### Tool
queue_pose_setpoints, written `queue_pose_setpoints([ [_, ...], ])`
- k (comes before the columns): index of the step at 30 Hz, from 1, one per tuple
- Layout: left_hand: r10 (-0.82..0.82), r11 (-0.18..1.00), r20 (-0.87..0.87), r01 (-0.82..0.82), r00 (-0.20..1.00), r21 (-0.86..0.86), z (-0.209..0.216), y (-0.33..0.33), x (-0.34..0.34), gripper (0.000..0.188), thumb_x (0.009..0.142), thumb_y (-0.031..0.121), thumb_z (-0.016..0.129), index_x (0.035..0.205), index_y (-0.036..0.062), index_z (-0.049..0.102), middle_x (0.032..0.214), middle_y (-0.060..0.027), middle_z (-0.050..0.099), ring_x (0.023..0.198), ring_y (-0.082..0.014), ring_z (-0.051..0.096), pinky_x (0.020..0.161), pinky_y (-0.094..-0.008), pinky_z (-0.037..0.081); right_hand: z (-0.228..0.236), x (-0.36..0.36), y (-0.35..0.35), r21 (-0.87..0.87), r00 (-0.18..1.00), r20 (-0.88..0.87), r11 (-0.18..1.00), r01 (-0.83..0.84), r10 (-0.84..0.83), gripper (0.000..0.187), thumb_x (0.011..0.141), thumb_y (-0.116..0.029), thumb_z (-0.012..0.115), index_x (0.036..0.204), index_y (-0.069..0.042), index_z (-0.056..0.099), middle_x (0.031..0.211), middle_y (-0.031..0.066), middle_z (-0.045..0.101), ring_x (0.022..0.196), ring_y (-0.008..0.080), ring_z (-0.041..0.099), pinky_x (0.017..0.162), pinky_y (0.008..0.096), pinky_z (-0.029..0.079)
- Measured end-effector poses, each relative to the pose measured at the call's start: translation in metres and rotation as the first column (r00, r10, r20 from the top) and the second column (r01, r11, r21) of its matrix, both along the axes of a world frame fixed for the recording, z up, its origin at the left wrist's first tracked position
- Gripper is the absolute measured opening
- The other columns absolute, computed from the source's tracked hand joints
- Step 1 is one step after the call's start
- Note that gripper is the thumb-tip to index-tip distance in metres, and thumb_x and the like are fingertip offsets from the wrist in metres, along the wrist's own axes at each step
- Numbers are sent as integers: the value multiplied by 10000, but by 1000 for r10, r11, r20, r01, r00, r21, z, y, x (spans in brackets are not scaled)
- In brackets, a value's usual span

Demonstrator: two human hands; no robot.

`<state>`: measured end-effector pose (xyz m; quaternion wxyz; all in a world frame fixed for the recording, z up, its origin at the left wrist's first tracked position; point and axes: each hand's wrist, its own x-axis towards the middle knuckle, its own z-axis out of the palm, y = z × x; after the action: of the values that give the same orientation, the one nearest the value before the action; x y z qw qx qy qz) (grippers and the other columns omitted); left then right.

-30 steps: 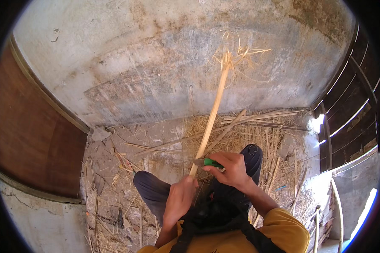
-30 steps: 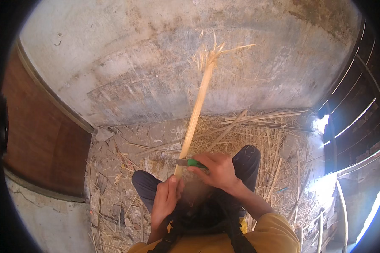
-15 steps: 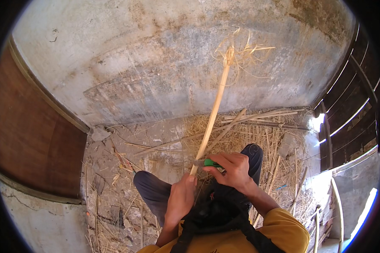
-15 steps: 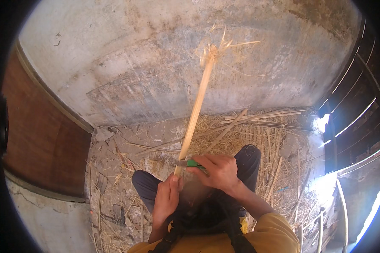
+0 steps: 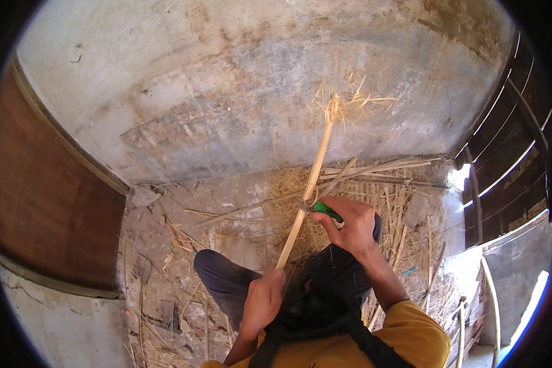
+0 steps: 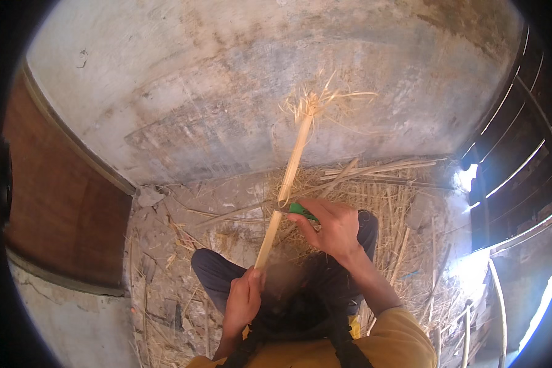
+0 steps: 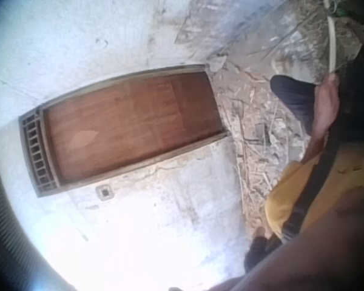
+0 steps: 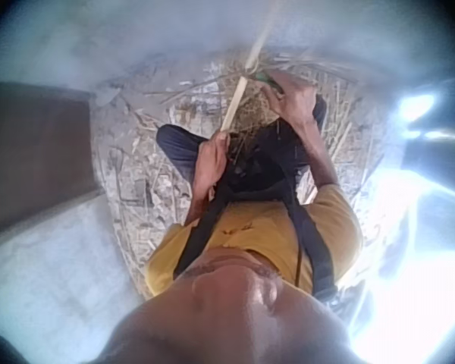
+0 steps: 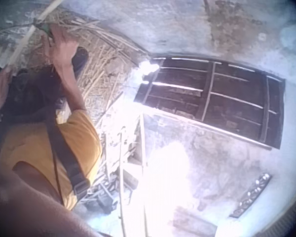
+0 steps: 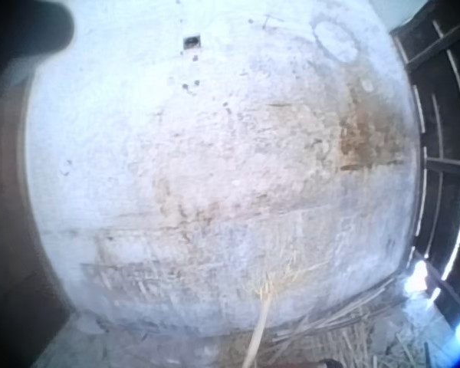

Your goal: The person uses a knife to shave thin strips from a length of bamboo, creating a frayed end.

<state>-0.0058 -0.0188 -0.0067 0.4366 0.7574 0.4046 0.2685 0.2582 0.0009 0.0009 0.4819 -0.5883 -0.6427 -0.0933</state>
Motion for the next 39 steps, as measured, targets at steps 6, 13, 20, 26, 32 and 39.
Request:
queue_pose_setpoints([
  [6,64,994,-34,-67,997,-82,-1,-3,-7,322,1147,195,445,977,-26,605,720,-241,581,696,-463,637,651,-511,486,4,0,4,-9,999,30,999,-35,35,254,890,-286,876,1039,-93,806,871,62,798,685,253,762,594,349,571],
  [13,32,994,-103,-43,994,-104,-21,-19,-19,407,1179,264,388,922,7,572,678,-168,514,610,-390,576,635,-467,457,11,46,35,-120,963,-57,959,256,-264,233,966,-325,803,1016,-98,803,756,102,724,614,305,696,565,381,523],
  [20,26,995,-138,-40,990,-96,-29,-23,-26,403,1175,269,395,930,13,586,673,-177,542,622,-405,605,635,-469,464,3,68,52,-90,957,-57,956,278,-284,268,1004,-372,758,1032,-109,799,636,120,626,573,316,638,563,422,476],
  [26,-1,982,-65,-11,998,-187,-31,-16,-34,435,1181,293,387,939,8,609,657,-125,539,596,-294,600,623,-423,462,-3,62,54,-140,949,-216,969,201,-228,318,1026,-394,741,1049,-79,776,643,94,608,553,238,588,571,379,459],
  [32,-50,973,-18,44,999,-225,-26,-3,-30,459,1183,313,399,940,-7,620,644,-100,515,584,-231,549,620,-388,450,-23,58,45,-219,900,-402,972,87,-171,321,1068,-369,684,1203,-81,731,618,-4,487,602,76,446,579,300,365],
  [39,76,970,50,-62,996,-237,-33,2,-17,437,1184,297,420,1007,-13,672,652,-27,530,587,-117,515,574,-323,415,-35,19,21,-165,502,-864,921,-354,38,299,1076,-313,664,1281,-98,699,775,-100,496,661,27,392,593,247,315],
])
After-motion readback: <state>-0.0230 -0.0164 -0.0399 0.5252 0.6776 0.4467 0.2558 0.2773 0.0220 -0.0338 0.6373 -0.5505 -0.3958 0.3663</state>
